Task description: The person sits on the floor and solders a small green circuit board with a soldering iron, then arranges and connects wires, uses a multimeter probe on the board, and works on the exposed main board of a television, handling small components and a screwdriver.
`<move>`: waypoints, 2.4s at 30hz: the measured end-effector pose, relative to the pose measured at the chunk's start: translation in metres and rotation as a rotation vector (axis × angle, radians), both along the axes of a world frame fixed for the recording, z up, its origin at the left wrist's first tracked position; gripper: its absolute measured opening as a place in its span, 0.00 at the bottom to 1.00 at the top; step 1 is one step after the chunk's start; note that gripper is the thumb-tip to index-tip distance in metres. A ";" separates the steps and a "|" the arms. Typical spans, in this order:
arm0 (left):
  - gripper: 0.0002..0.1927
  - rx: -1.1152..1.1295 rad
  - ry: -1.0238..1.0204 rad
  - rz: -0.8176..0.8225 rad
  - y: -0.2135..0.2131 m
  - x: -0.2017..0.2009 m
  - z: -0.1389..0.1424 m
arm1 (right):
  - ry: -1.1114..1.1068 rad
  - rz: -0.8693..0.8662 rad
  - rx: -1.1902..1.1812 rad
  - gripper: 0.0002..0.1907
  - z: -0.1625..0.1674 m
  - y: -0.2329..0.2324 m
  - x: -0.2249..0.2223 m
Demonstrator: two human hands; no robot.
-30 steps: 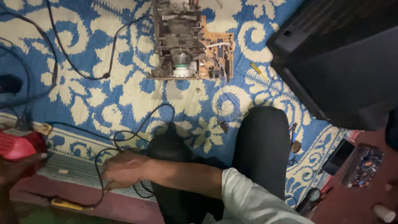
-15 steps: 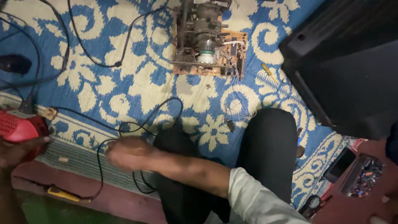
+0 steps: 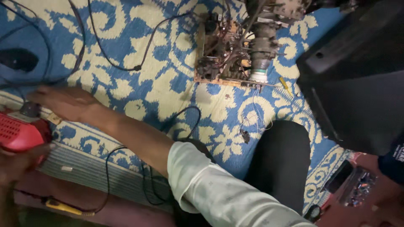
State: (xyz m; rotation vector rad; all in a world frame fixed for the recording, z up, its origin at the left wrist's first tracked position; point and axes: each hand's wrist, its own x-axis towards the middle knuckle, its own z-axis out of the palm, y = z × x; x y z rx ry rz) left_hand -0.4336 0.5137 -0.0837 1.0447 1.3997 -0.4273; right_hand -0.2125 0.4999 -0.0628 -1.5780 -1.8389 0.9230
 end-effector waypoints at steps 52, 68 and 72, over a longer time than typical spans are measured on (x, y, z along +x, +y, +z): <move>0.31 1.108 -0.218 -0.290 -0.332 0.231 0.097 | 0.492 -1.411 0.515 0.31 -0.040 -0.382 0.401; 0.28 1.091 -0.244 -0.239 -0.327 0.234 0.089 | 0.796 -1.522 0.409 0.29 -0.041 -0.374 0.403; 0.29 1.054 -0.184 -0.277 -0.327 0.233 0.088 | 0.942 -1.563 0.337 0.29 -0.041 -0.375 0.405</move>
